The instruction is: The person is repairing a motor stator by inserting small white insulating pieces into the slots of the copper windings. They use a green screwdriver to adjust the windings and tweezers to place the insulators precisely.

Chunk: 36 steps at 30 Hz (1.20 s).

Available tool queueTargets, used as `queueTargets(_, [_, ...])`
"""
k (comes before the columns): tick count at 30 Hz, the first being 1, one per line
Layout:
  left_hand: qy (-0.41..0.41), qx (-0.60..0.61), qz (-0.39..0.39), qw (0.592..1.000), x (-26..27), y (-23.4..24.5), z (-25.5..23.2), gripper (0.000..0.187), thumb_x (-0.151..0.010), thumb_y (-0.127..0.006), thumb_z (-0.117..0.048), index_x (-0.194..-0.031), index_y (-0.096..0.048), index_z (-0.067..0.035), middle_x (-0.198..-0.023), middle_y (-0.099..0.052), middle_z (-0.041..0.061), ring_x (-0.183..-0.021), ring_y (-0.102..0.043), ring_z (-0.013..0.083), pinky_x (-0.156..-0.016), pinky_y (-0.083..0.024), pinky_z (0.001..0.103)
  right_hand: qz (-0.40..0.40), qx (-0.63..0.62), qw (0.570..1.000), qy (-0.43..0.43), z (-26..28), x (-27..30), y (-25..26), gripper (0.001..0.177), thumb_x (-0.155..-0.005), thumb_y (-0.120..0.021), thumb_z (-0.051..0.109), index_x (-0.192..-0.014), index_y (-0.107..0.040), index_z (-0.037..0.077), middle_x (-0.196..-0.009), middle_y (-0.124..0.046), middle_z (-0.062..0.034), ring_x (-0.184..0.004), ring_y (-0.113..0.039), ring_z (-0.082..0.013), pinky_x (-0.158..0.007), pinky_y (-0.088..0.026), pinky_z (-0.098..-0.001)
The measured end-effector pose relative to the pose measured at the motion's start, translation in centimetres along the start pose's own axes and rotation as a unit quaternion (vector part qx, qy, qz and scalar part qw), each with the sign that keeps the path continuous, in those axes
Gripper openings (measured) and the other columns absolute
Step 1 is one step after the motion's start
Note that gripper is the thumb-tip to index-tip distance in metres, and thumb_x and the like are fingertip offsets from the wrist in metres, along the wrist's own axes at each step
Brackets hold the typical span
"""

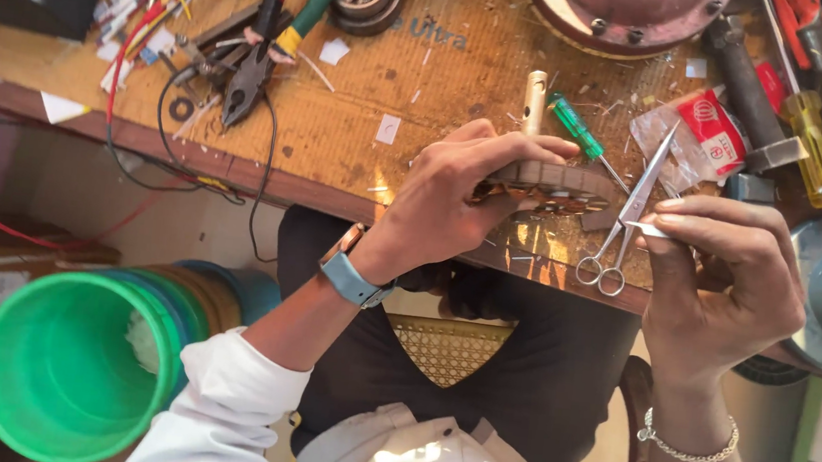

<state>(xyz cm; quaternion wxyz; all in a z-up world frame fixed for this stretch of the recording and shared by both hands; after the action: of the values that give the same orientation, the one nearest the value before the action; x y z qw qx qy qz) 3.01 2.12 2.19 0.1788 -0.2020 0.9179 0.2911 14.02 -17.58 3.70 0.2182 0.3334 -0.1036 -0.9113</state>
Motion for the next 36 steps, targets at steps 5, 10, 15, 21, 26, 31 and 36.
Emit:
queueTargets(5, [0.007,-0.019,0.022,1.000,-0.1,0.5,-0.2,0.039,-0.086,-0.080,-0.002,-0.121,-0.066,-0.013,-0.135,-0.070,-0.009,-0.097,-0.064,0.0155,-0.093,-0.058,0.030,0.068,0.047,0.995,0.052,-0.8,-1.1,-0.5,0.018,-0.096,-0.081,-0.008,-0.107,-0.070,0.001,-0.101,-0.073,-0.0127,-0.091,-0.071,-0.0153,-0.076,-0.055,-0.0276])
queueTargets(10, [-0.022,-0.034,0.082,0.996,-0.9,1.1,-0.3,0.045,-0.085,-0.081,-0.003,-0.125,-0.064,-0.015,-0.138,-0.067,-0.008,-0.104,-0.065,0.0183,-0.097,-0.056,0.032,0.049,0.065,0.997,0.006,-2.4,-2.8,-1.2,0.017,-0.099,-0.070,-0.008,-0.113,-0.071,0.002,-0.099,-0.073,-0.0108,-0.089,-0.071,-0.0150,-0.075,-0.057,-0.0292])
queueTargets(15, [-0.021,-0.068,0.176,0.982,-1.7,1.1,-0.2,0.053,-0.081,-0.083,-0.009,-0.129,-0.064,-0.021,-0.137,-0.067,-0.011,-0.101,-0.064,0.0181,-0.095,-0.058,0.032,0.064,-0.150,0.970,-0.182,-2.8,-1.6,-1.4,0.020,-0.094,-0.067,0.009,-0.113,-0.071,0.010,-0.103,-0.073,-0.0009,-0.090,-0.071,-0.0081,-0.078,-0.059,-0.0246])
queueTargets(21, [-0.081,-0.178,0.102,0.975,-2.3,1.3,-0.8,0.072,-0.075,-0.089,-0.022,-0.140,-0.058,-0.022,-0.146,-0.061,-0.009,-0.115,-0.059,0.0223,-0.107,-0.052,0.036,0.118,0.025,0.992,-0.044,-0.9,0.7,-2.4,0.038,-0.085,-0.085,0.002,-0.122,-0.073,0.005,-0.105,-0.073,-0.0082,-0.096,-0.069,-0.0152,-0.085,-0.055,-0.0302])
queueTargets(26, [-0.040,-0.161,-0.067,0.984,0.0,0.9,-2.3,0.078,-0.079,-0.088,-0.026,-0.146,-0.049,-0.021,-0.152,-0.051,0.004,-0.132,-0.053,0.0290,-0.115,-0.045,0.042,0.092,0.022,0.993,-0.076,-1.0,1.3,-2.8,0.038,-0.086,-0.085,-0.001,-0.122,-0.075,0.006,-0.106,-0.075,-0.0085,-0.094,-0.071,-0.0150,-0.082,-0.055,-0.0289])
queueTargets(31, [0.014,-0.026,-0.148,0.989,3.4,0.5,-2.2,0.057,-0.095,-0.079,-0.020,-0.144,-0.050,-0.021,-0.153,-0.049,0.006,-0.139,-0.050,0.0254,-0.116,-0.043,0.038,0.081,0.019,0.995,-0.052,-1.4,1.7,-2.9,0.032,-0.093,-0.084,-0.001,-0.123,-0.074,0.003,-0.106,-0.076,-0.0109,-0.094,-0.073,-0.0150,-0.090,-0.057,-0.0283])
queueTargets(36, [-0.062,-0.207,-0.146,0.965,4.4,-1.0,-1.5,0.043,-0.099,-0.073,-0.010,-0.138,-0.065,-0.024,-0.154,-0.052,0.000,-0.138,-0.050,0.0217,-0.117,-0.045,0.037,0.078,0.021,0.995,-0.058,-2.5,1.8,-2.8,0.027,-0.095,-0.083,0.000,-0.120,-0.073,0.000,-0.106,-0.076,-0.0113,-0.094,-0.073,-0.0154,-0.088,-0.057,-0.0281])
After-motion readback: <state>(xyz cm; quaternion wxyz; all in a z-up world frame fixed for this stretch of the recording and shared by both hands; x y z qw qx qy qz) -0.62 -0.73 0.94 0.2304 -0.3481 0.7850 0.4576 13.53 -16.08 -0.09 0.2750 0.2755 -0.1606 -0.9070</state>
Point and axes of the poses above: each hand's wrist, its own x-axis away from the middle knuckle, its own y-axis out of the back of the hand, z = x × y, the point moved 4 cm from there along -x, towards the middle knuckle
